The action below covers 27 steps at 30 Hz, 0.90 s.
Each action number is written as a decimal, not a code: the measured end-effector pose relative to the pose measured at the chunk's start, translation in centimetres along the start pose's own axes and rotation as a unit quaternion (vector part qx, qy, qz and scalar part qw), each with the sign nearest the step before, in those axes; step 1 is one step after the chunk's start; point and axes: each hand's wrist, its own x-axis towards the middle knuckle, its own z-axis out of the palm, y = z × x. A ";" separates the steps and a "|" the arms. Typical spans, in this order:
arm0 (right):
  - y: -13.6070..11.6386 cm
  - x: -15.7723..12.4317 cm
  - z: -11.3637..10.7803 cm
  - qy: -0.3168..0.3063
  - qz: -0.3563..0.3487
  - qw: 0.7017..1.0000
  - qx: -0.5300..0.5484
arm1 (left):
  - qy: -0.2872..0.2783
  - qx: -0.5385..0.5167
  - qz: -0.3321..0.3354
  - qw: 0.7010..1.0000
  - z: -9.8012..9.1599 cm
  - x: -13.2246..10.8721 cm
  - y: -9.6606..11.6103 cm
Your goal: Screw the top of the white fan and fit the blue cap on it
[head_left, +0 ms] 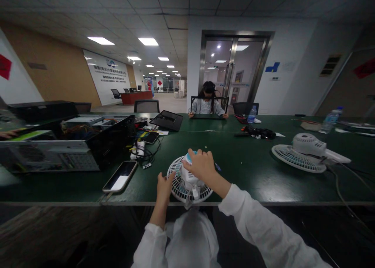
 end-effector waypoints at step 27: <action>25.4 -11.3 3.3 0.354 0.372 0.762 0.395 | -0.206 -0.063 0.103 0.971 21.7 -14.9 9.4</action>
